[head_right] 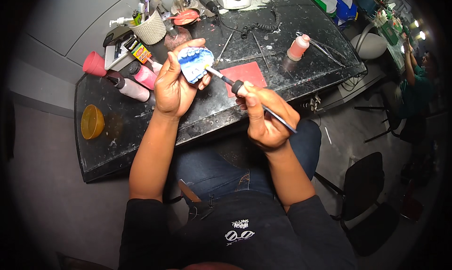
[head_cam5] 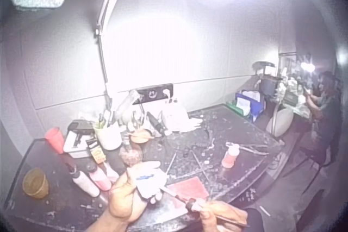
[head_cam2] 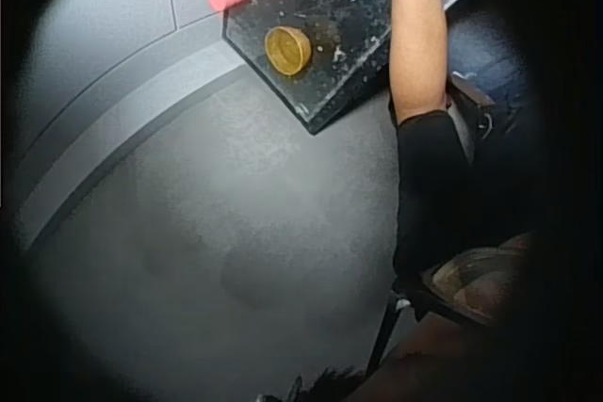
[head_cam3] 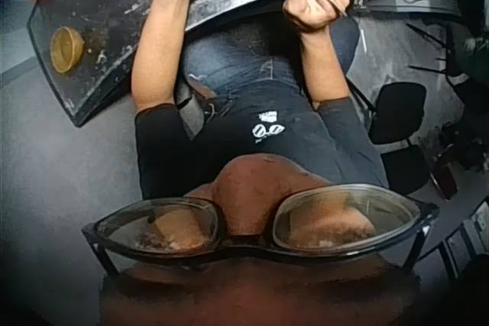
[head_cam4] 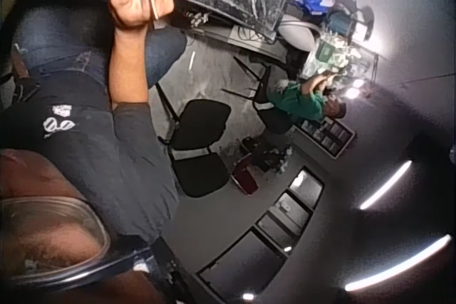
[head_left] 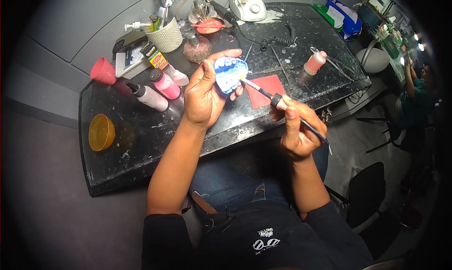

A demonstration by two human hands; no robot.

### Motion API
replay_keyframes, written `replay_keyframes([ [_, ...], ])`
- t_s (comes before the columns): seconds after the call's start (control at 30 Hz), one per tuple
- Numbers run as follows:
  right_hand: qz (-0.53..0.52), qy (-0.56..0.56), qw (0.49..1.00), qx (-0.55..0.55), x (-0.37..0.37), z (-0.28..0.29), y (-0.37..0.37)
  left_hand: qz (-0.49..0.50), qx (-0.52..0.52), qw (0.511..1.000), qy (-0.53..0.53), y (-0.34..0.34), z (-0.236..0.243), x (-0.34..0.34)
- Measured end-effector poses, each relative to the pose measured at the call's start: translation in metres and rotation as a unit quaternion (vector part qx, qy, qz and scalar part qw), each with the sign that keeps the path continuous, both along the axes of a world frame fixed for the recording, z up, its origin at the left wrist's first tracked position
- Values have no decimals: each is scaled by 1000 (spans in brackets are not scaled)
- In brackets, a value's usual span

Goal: The person uses a brush to apply a blue substance to a dental impression, then uses an air tool to blow air onto the surface of the impression.

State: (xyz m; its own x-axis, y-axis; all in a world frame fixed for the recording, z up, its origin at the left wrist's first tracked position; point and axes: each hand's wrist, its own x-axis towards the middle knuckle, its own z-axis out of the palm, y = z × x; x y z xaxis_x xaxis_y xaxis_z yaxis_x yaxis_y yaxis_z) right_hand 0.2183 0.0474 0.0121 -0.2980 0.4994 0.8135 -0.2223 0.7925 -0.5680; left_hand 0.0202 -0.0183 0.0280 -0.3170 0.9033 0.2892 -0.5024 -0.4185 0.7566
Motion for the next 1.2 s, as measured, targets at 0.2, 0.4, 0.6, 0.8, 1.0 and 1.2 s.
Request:
replay_keyframes([
  [0.2,39,104,981,-157,-3,2,-4,-25,36,999,-4,1,1,-4],
  [0.4,44,118,969,-211,-4,10,-10,-18,23,999,-13,-1,4,-2],
  [0.6,36,108,974,-196,-8,19,-18,4,-26,999,-40,-2,4,-2],
  [0.8,63,84,983,-150,-12,24,-22,-30,-22,998,-44,0,1,-3],
  [1.0,148,101,965,-194,-10,22,-21,-50,-29,997,-45,-1,-1,-6],
  [1.2,77,59,983,-157,-15,23,-8,-74,-35,991,-109,0,-1,-8],
])
